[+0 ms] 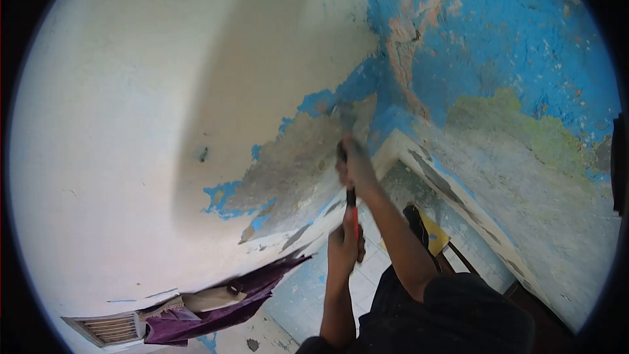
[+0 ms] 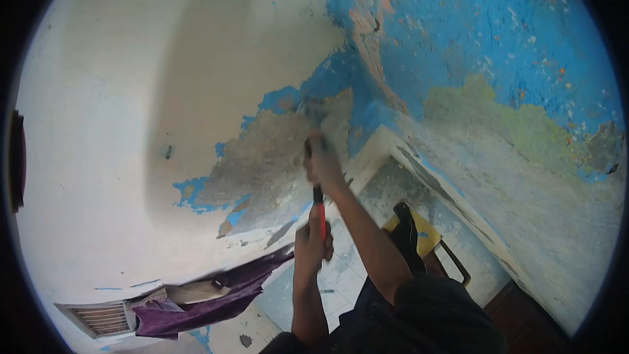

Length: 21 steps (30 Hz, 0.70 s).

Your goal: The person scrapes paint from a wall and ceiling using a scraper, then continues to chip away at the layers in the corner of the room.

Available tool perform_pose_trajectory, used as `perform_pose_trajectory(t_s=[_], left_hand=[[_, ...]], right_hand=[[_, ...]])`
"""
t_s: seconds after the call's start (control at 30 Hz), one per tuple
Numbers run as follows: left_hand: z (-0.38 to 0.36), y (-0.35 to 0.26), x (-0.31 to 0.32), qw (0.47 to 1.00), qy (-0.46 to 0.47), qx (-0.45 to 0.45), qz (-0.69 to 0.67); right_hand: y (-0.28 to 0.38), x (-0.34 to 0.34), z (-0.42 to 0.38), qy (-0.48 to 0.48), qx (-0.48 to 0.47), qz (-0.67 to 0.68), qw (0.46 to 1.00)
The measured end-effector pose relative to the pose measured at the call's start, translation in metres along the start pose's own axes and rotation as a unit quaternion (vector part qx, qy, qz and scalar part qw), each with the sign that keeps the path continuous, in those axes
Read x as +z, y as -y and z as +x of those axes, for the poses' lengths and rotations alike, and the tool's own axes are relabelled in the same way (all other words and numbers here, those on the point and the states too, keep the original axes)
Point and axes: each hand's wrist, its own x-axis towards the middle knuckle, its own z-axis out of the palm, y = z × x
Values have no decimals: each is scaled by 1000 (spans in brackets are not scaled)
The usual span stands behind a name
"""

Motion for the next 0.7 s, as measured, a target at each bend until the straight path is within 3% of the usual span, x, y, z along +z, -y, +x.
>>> perform_pose_trajectory(t_s=[0.1, 0.13, 0.23, 0.5, 0.7], left_hand=[[16, -8, 11, 1000, 9, 11, 26], [14, -6, 13, 1000, 5, 12, 17], [-4, 9, 16, 1000, 1, -5, -20], [20, 49, 2, 995, 60, 0, -76], [7, 29, 2, 999, 5, -22, -36]], right_hand=[[13, -28, 33, 82, -112, 73, 988], [18, -24, 25, 46, -58, 44, 996], [2, -13, -1, 65, -9, 12, 998], [-19, -18, 2, 101, -58, -23, 993], [-14, -12, -6, 75, -23, -12, 997]])
